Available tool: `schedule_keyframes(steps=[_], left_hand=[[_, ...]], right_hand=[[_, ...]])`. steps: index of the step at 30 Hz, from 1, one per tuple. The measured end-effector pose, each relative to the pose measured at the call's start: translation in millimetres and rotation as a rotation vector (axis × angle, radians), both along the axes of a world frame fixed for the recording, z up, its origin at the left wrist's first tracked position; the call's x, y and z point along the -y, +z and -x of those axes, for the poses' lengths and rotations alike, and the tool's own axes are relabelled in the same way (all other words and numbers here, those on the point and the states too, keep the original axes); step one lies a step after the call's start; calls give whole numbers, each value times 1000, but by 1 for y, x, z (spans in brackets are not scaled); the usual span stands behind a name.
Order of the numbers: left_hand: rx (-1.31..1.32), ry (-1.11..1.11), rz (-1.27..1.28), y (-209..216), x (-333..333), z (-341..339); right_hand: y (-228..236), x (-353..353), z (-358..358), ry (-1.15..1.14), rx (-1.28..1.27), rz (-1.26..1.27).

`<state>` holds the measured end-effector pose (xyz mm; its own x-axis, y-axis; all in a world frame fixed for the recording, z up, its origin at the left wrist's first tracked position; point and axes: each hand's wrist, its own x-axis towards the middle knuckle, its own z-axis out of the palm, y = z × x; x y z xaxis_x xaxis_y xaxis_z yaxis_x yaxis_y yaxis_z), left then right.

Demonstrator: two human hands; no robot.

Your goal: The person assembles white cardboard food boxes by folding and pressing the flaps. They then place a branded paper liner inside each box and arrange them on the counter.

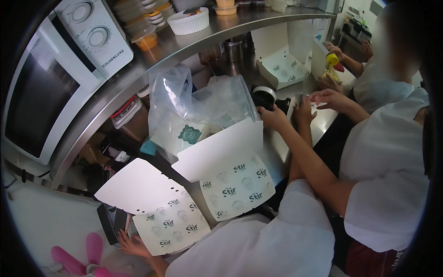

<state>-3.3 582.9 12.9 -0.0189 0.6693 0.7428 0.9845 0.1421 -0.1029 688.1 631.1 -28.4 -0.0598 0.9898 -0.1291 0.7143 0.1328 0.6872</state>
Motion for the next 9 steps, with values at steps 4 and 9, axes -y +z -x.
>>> schedule_keyframes(steps=[4,9], left_hand=[[103,-109,-10,-3,-2,1],[108,-43,15,-4,-3,-4]], right_hand=[[3,0,1,-384,-673,10],[9,9,2,36,515,-32]])
